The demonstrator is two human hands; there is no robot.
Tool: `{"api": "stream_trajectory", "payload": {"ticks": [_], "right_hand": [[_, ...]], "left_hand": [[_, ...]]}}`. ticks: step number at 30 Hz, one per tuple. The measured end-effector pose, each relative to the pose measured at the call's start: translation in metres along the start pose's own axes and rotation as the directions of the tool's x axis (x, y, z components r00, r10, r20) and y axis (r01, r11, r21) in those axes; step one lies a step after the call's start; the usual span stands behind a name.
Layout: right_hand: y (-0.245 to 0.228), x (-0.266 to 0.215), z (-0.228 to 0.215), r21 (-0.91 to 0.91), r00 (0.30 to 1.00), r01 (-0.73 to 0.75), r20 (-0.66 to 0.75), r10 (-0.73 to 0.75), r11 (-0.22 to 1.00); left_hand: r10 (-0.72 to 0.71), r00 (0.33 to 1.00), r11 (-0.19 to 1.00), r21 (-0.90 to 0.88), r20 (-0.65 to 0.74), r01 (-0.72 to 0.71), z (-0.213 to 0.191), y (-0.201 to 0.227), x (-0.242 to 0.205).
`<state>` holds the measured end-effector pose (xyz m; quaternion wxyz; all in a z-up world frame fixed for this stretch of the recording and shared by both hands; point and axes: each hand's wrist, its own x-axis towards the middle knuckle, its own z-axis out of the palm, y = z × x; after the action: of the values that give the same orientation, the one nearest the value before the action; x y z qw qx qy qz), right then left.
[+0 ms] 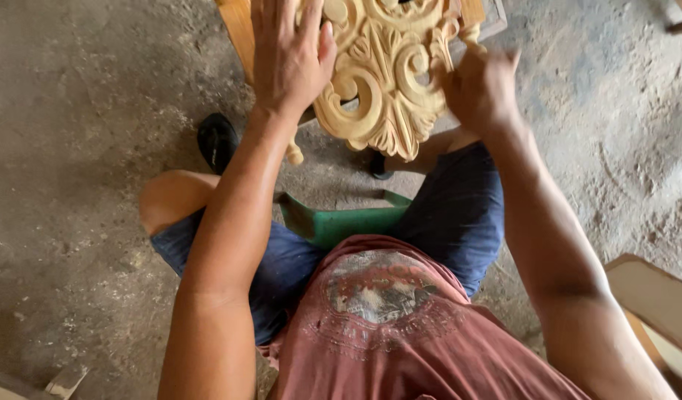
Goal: The person sands the surface of a detailed wood carving by hand with a piece of sandpaper.
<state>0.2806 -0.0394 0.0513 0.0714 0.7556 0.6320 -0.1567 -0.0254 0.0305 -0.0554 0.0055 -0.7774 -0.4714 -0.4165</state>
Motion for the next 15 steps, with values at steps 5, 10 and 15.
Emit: {"api": "stream_trajectory", "payload": {"ticks": [5, 10, 15], "right_hand": [[-0.026, 0.005, 0.049, -0.377, 0.682, 0.38, -0.503, -0.531, 0.845], [0.003, 0.027, 0.003, 0.018, 0.757, 0.646, -0.145, -0.637, 0.763], [-0.035, 0.021, 0.053, -0.449, 0.443, 0.441, -0.644, -0.624, 0.777]], "left_hand": [[-0.018, 1.0, 1.0, 0.018, -0.02, 0.018, -0.003, -0.001, 0.003], [-0.01, 1.0, 1.0, -0.017, -0.027, 0.01, -0.019, 0.004, 0.011], [-0.082, 0.992, 0.995, -0.05, 0.094, 0.087, -0.018, 0.004, 0.005]]}}
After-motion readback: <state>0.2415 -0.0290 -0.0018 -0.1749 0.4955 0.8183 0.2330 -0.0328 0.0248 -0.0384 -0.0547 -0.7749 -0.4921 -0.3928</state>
